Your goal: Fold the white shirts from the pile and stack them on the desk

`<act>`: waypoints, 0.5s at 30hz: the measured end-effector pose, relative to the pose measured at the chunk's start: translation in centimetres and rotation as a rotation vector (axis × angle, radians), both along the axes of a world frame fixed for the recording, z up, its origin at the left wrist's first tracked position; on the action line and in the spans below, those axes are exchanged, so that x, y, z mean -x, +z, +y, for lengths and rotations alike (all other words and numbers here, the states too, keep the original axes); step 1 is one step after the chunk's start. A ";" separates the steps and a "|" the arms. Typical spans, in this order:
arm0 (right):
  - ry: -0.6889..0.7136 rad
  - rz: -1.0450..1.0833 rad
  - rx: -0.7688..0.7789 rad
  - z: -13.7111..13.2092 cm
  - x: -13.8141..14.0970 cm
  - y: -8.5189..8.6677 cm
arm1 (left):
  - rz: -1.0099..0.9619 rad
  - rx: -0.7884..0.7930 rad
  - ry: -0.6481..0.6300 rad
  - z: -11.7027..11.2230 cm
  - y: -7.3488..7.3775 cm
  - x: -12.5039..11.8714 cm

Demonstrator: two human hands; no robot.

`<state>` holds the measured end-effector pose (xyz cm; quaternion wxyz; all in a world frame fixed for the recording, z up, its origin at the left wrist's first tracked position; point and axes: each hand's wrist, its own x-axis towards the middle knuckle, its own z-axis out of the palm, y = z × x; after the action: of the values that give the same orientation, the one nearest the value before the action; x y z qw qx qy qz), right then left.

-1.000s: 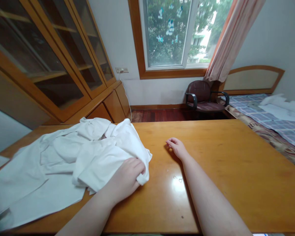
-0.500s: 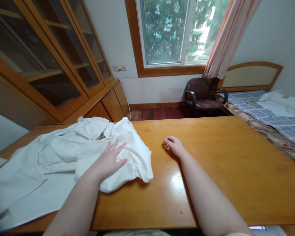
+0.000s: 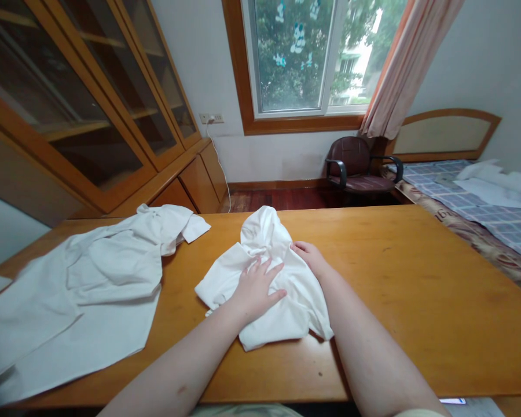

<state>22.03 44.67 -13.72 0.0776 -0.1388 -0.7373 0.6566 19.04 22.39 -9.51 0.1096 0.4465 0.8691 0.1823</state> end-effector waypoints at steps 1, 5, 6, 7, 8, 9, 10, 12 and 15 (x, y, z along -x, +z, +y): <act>-0.015 0.007 0.012 0.1 0.0 0.0 | 0.025 -0.035 0.005 0.2 -0.2 -0.2; -0.050 0.037 0.000 0.1 0.1 0.2 | 0.080 -0.179 0.011 0.0 -0.7 -0.2; -0.047 0.036 -0.008 0.0 0.2 0.2 | 0.078 -0.208 0.008 -0.1 -0.7 0.0; -0.047 0.035 -0.014 0.0 0.2 0.1 | 0.071 -0.238 0.005 -0.3 -0.6 0.1; -0.049 0.036 -0.019 0.0 0.3 0.0 | 0.053 -0.273 0.000 -0.4 -0.6 0.3; -0.053 0.038 -0.026 0.0 0.3 -0.1 | 0.024 -0.316 -0.005 -0.5 -0.6 0.6; -0.060 0.043 -0.034 0.1 0.4 -0.2 | -0.019 -0.369 -0.009 -0.6 -0.5 0.8; -0.068 0.058 -0.048 0.2 0.5 -0.5 | -0.148 -0.498 0.010 -0.9 -0.7 1.4; -0.087 0.046 -0.039 0.2 0.5 -0.5 | -0.396 -0.697 0.141 -1.3 -1.0 2.4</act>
<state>21.51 44.91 -14.20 0.1254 -0.1540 -0.7414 0.6410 16.63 21.14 -10.52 0.1041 0.3523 0.7458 0.5557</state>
